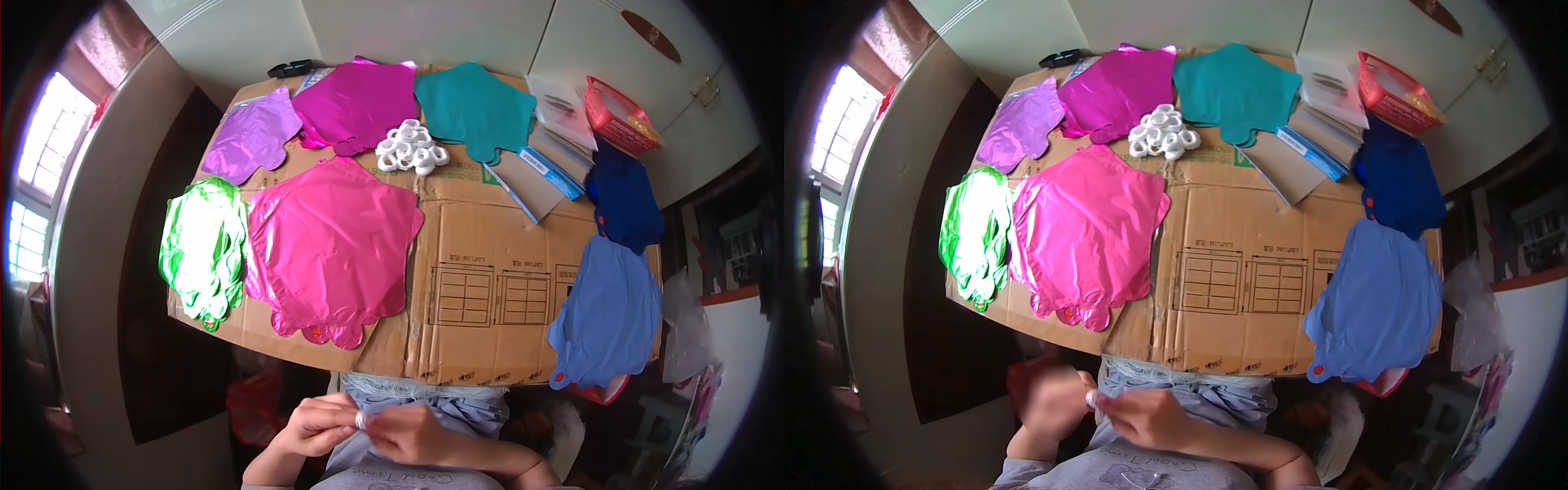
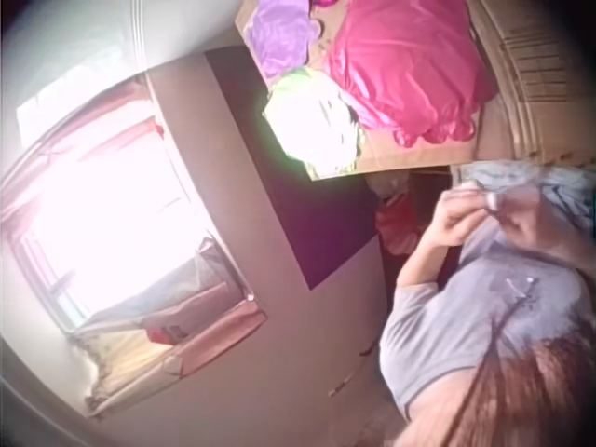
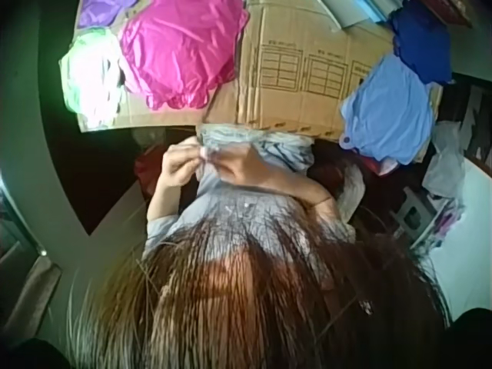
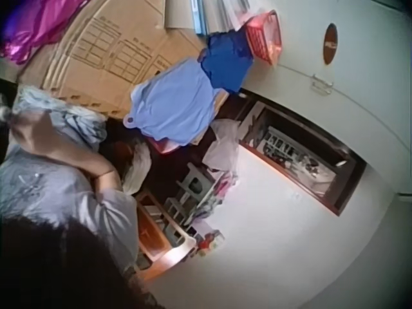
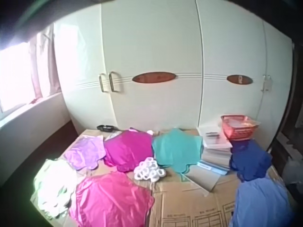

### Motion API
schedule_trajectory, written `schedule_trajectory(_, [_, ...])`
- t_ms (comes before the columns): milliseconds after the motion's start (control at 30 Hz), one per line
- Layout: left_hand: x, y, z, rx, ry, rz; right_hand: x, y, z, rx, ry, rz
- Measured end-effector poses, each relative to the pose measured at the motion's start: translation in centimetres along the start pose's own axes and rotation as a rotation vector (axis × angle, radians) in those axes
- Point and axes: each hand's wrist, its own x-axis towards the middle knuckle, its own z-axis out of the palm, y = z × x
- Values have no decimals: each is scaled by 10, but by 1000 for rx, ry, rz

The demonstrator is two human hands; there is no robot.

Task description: Tie small white plastic components together using a thin string.

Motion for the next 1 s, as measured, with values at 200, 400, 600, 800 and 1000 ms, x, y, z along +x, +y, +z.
schedule_trajectory(200, [-9, -5, -12, -183, -250, -38, -1, 7, 0, 48, 81, 11])
schedule_trajectory(400, [-15, 0, -12, 419, -133, -95, -1, 3, 3, 123, 47, -41])
schedule_trajectory(600, [-19, 10, -4, 634, -36, -138, -7, 7, 20, 154, 17, -70])
schedule_trajectory(800, [-32, 8, -5, -158, 167, -140, -5, 21, 31, 87, 11, -35])
schedule_trajectory(1000, [-34, 5, -24, -121, -147, -221, -3, 32, 32, 144, 45, -124])
